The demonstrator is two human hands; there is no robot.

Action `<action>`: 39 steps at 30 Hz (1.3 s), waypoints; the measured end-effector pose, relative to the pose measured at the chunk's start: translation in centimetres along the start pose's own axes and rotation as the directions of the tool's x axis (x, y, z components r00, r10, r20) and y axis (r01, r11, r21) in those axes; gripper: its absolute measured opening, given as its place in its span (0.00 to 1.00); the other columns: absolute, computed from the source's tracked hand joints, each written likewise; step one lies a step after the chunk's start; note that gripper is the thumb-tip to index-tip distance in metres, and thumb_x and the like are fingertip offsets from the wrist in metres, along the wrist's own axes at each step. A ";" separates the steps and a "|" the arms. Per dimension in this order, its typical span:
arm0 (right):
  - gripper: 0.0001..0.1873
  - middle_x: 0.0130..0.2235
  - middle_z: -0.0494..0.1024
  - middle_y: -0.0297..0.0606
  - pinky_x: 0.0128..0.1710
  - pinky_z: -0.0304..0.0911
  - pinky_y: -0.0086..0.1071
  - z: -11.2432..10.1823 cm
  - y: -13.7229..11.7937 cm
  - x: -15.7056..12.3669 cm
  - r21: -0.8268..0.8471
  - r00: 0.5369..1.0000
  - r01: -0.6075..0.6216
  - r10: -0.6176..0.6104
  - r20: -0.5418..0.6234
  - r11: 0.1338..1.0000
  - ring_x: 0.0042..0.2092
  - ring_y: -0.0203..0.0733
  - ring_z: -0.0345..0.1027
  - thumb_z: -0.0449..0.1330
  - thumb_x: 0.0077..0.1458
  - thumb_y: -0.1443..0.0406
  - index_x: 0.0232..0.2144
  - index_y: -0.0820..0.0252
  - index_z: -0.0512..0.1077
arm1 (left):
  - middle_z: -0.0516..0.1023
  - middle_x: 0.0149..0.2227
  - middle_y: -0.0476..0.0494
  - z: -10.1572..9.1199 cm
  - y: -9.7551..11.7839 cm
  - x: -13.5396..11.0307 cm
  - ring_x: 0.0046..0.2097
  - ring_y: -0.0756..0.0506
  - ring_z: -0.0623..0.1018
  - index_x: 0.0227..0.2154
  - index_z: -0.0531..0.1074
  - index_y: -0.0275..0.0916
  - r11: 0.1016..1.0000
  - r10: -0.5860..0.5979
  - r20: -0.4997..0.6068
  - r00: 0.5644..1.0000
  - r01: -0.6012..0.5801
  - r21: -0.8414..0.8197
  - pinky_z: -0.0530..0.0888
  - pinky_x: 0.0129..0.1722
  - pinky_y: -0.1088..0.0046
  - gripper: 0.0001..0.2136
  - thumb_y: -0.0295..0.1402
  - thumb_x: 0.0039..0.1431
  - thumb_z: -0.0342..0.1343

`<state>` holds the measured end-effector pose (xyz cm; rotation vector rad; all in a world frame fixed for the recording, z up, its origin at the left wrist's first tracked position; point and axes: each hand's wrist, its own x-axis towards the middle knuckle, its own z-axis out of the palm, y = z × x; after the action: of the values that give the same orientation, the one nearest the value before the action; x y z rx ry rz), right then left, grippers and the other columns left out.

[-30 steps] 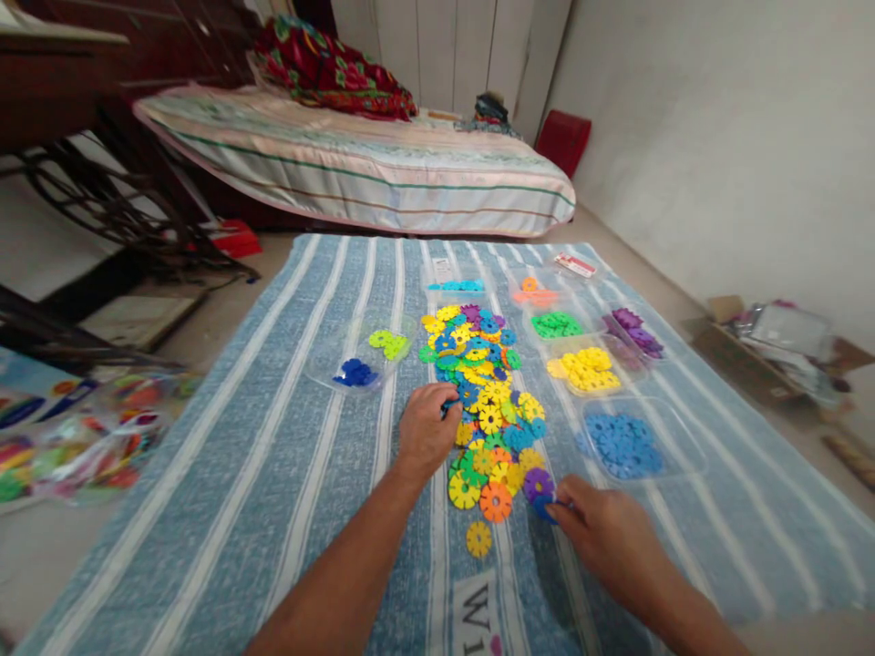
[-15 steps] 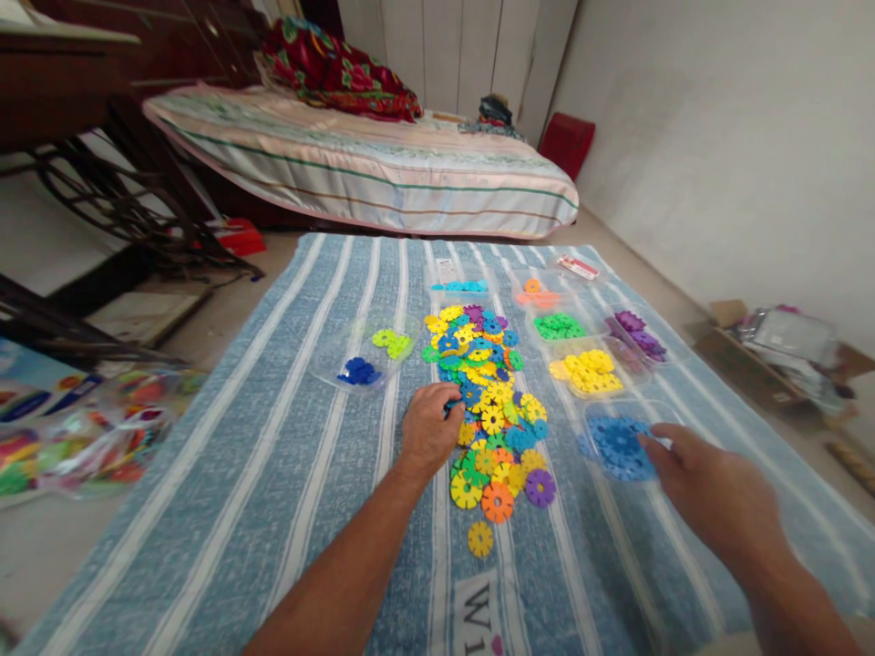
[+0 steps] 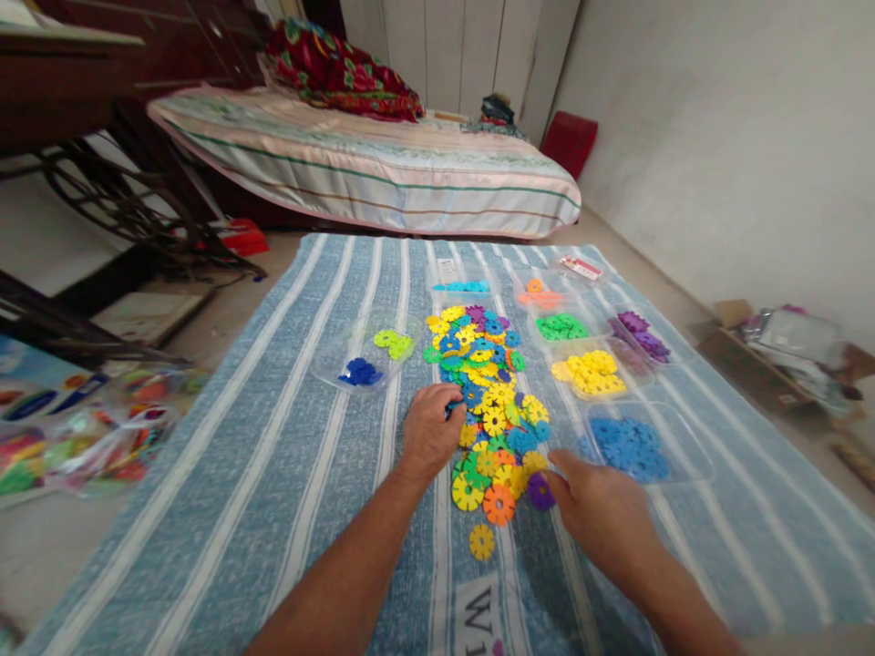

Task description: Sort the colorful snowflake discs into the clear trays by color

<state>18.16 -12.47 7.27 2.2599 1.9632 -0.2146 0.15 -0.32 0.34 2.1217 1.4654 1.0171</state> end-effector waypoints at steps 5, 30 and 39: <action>0.13 0.32 0.79 0.43 0.27 0.59 0.28 -0.9 -1.6 2.8 -0.061 0.999 0.021 -0.019 0.034 0.998 0.34 0.44 0.74 0.48 0.60 0.63 0.42 0.58 0.69 | 0.77 0.39 0.46 0.0 0.0 0.0 0.45 0.45 0.73 0.30 0.72 0.41 1.000 -0.004 -0.004 1.000 0.004 -0.001 0.69 0.49 0.64 0.05 0.28 0.51 0.52; 0.11 0.32 0.79 0.39 0.28 0.54 0.28 -0.5 -1.4 3.5 0.043 0.995 0.047 -0.050 0.083 0.998 0.35 0.42 0.73 0.49 0.58 0.62 0.36 0.56 0.70 | 0.77 0.39 0.47 -0.1 0.0 -0.2 0.45 0.45 0.73 0.30 0.71 0.41 1.000 -0.010 -0.010 1.000 0.010 -0.020 0.70 0.48 0.64 0.05 0.28 0.50 0.53; 0.15 0.36 0.79 0.42 0.31 0.56 0.29 0.3 -1.5 3.8 0.028 0.995 0.040 -0.042 0.086 0.999 0.38 0.44 0.73 0.52 0.55 0.62 0.44 0.58 0.68 | 0.77 0.39 0.46 0.0 -0.1 -0.2 0.45 0.45 0.73 0.29 0.72 0.41 1.000 -0.018 -0.013 1.000 0.018 -0.020 0.70 0.49 0.63 0.05 0.26 0.50 0.53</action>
<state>17.19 -8.69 6.18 2.1886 1.9749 -0.3391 0.01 -0.42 0.25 2.0883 1.4720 1.0367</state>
